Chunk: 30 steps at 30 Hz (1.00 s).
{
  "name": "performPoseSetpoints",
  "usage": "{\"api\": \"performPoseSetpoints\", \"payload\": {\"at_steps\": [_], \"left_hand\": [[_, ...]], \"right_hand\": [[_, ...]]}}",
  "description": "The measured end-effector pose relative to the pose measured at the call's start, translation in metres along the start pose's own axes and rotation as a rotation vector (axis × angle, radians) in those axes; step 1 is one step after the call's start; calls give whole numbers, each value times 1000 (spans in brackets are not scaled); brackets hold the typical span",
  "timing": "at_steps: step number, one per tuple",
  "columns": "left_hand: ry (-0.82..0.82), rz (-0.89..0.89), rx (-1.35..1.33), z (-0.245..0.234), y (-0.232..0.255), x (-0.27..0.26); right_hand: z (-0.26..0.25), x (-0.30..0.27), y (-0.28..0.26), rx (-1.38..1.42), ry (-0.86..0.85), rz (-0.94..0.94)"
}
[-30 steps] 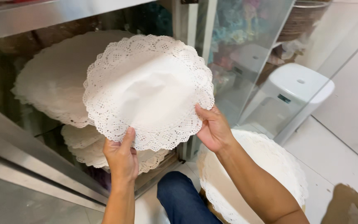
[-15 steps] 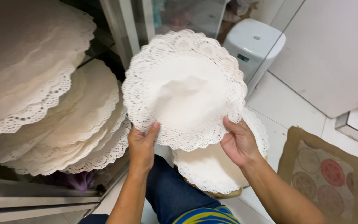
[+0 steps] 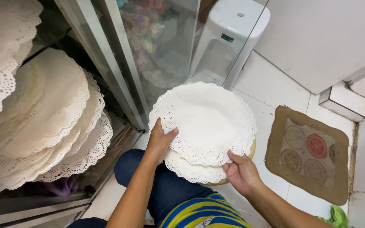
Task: The person sits on the floor and repeatedly picks up white, circular, lace-edged doilies from a stack inside a glass cabinet. They place each doily onto a separate stack on the floor, aligning them carefully.
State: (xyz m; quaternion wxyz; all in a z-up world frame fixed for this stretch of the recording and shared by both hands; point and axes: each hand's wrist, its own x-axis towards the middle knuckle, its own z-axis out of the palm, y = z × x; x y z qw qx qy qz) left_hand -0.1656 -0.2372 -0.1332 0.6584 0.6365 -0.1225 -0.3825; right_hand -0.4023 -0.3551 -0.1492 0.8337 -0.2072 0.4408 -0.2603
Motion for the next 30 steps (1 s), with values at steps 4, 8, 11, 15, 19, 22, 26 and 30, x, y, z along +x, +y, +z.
{"api": "performPoseSetpoints", "payload": {"at_steps": [4, 8, 11, 15, 19, 22, 26, 30], "left_hand": [[18, -105, 140, -3, -15, 9], [68, -79, 295, -3, -19, 13], [67, -81, 419, -4, -26, 19], [83, -20, 576, -7, -50, 34], [55, -36, 632, -11, -33, 16], [25, -38, 633, -19, -11, -5], [13, 2, 629, -51, -1, -13], [202, 202, 573, -93, 33, -31]], "right_hand": [[52, -54, -9, -25, 114, 55], [20, -36, 7, -47, 124, 125], [22, -50, 11, -144, 41, 261], [18, -59, 27, -238, -74, 561], [42, -59, 28, -290, -224, 648], [77, -54, 26, -270, -398, 597], [135, -52, 23, -247, -595, 490], [198, -56, 22, -235, -845, 355]]}}
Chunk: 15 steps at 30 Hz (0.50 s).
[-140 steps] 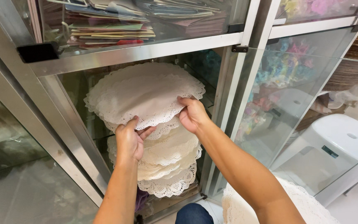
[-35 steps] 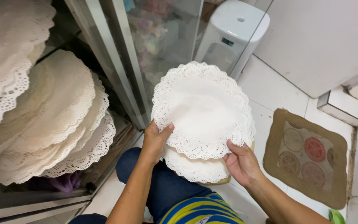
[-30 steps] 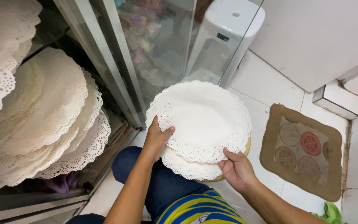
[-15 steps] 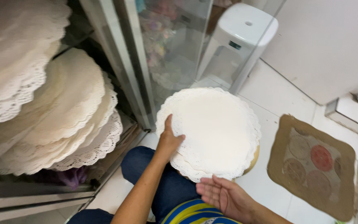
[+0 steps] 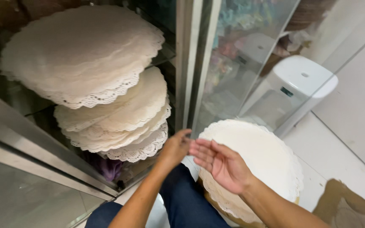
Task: The person sits on the floor and repeatedly picks up white, circular, lace-edged doilies from a stack inside a glass cabinet. They place each doily onto a separate stack on the floor, aligning them carefully.
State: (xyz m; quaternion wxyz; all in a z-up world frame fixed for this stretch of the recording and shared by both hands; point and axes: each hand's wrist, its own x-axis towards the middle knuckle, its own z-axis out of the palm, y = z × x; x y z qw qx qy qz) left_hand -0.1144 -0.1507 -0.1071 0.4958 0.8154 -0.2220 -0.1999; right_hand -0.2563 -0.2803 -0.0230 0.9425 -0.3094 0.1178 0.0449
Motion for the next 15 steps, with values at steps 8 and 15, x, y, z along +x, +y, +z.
{"api": "performPoseSetpoints", "payload": {"at_steps": [8, 15], "left_hand": [[526, 423, -681, -129, 114, -58], [728, 516, -862, -192, 110, -28]], "right_hand": [[101, 87, -39, -68, -305, -165], [169, 174, -65, -137, -265, -243]]}}
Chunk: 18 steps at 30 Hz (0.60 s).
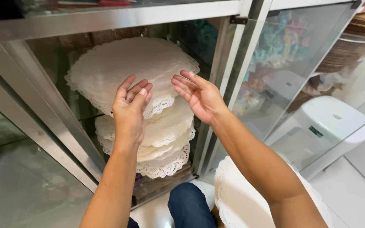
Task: The person sits on the floor and repeatedly picks up white, circular, lace-edged doilies from a stack inside a glass cabinet. They place each doily onto a separate stack on the floor, aligning them carefully.
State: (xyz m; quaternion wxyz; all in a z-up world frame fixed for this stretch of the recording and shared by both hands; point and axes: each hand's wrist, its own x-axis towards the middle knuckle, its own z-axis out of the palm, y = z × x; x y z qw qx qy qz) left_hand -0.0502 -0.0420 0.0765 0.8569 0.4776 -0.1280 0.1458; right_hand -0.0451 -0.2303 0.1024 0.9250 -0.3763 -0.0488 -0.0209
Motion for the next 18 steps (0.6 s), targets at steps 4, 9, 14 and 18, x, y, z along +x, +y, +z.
{"api": "performPoseSetpoints", "payload": {"at_steps": [4, 9, 14, 18], "left_hand": [[18, 3, 15, -10, -8, 14], [46, -60, 96, -26, -23, 21], [63, -95, 93, -35, -38, 24], [74, -97, 80, -35, -36, 23]], "right_hand": [[-13, 38, 15, -70, -14, 14], [-13, 40, 23, -172, 11, 101], [-15, 50, 25, -217, 7, 123], [-21, 62, 27, -276, 4, 131]]}}
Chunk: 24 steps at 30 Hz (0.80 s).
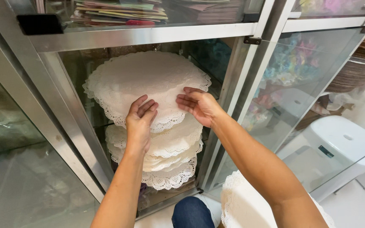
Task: The person sits on the floor and repeatedly picks up white, circular, lace-edged doilies from a stack inside a glass cabinet. They place each doily onto a separate stack on the floor, aligning them carefully.
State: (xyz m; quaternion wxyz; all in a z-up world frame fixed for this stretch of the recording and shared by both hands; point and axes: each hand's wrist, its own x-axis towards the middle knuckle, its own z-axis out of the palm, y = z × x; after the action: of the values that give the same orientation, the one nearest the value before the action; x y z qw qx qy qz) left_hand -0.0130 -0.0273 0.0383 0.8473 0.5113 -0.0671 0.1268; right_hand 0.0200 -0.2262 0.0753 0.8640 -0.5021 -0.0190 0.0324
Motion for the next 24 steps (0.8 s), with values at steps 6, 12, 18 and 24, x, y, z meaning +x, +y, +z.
{"api": "performPoseSetpoints", "payload": {"at_steps": [6, 12, 18, 24], "left_hand": [[1, -6, 8, 1, 8, -4], [-18, 39, 7, -6, -10, 3], [-30, 13, 6, -5, 0, -1], [-29, -5, 3, -5, 3, -2]], "right_hand": [[-1, 8, -2, -91, -12, 21], [13, 11, -1, -49, -58, 37], [27, 21, 2, -61, -76, 29], [34, 37, 9, -86, -88, 43]]}}
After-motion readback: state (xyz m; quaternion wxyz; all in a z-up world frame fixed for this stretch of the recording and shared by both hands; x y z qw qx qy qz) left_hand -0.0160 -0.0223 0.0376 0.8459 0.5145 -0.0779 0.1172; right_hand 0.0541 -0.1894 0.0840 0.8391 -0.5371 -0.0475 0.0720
